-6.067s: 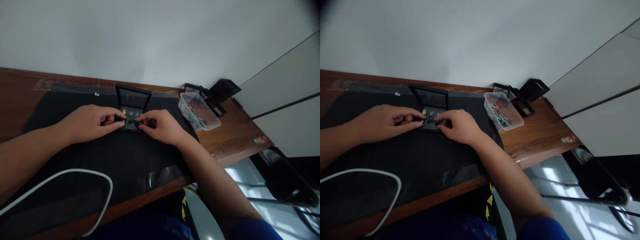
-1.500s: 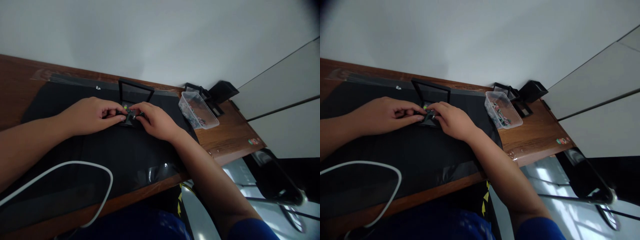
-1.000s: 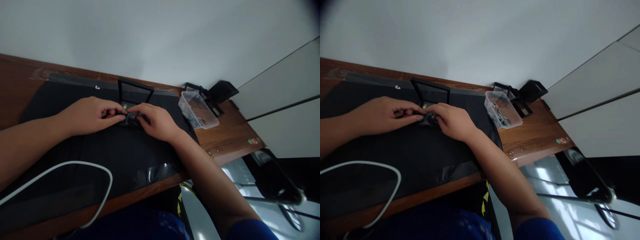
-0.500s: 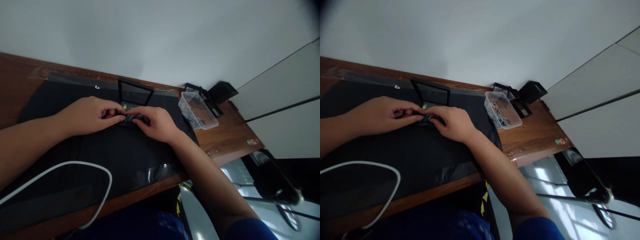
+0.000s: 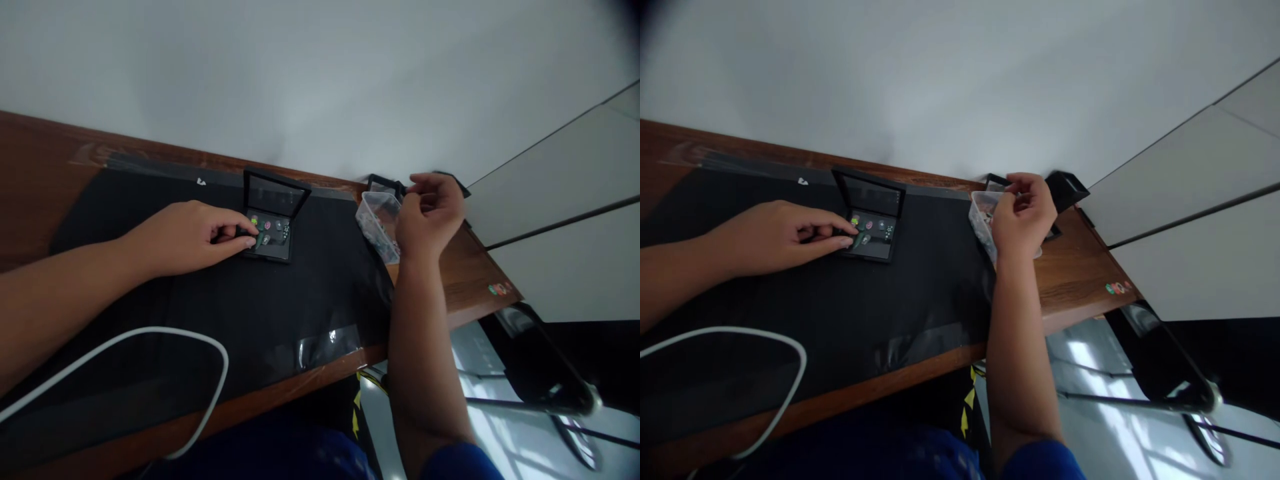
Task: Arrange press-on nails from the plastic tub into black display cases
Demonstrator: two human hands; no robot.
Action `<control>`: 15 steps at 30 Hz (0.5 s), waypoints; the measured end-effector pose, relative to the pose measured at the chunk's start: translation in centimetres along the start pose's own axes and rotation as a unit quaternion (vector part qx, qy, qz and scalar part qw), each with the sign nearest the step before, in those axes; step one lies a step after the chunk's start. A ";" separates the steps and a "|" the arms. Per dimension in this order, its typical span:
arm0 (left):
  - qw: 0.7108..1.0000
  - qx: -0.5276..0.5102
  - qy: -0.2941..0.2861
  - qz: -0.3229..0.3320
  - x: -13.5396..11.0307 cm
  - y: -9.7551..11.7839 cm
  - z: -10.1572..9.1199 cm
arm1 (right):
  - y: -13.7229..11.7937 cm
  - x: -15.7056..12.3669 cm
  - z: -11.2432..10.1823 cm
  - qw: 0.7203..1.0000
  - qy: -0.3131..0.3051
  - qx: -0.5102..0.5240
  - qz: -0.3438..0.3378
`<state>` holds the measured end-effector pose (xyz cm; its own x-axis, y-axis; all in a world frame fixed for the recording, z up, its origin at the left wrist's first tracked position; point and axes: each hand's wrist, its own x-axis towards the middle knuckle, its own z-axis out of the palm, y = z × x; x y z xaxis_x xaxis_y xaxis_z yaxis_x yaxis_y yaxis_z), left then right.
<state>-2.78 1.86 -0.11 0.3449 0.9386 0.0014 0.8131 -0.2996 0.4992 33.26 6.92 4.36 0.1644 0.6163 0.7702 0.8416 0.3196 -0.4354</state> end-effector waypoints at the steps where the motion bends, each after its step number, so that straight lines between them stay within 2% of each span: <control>1: 1.000 0.001 0.002 0.000 0.0 0.0 0.0 | 0.9 0.5 -0.4 0.997 -0.040 -0.044 0.045; 3: 1.000 0.004 0.006 0.002 0.0 0.0 0.0 | 2.4 1.1 -0.9 0.977 -0.134 -0.110 0.127; 6: 1.000 0.008 0.006 0.003 0.0 -0.1 0.0 | 3.1 1.3 -1.2 0.919 -0.286 -0.160 0.220; 8: 1.000 0.010 0.002 0.002 0.0 -0.2 0.0 | 3.0 1.2 -1.2 0.881 -0.360 -0.172 0.256; 10: 1.000 0.012 0.001 -0.001 0.0 -0.2 0.0 | 2.8 1.1 -1.2 0.860 -0.394 -0.180 0.270; 15: 1.000 0.013 0.002 -0.004 0.0 -0.2 0.0 | 2.6 1.1 -1.4 0.847 -0.410 -0.207 0.267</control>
<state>-2.93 1.96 -0.25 0.3369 0.9416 0.0011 0.8272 -0.2965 0.4773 36.34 7.45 4.76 0.3094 0.9401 -0.1431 0.8960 -0.3386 -0.2874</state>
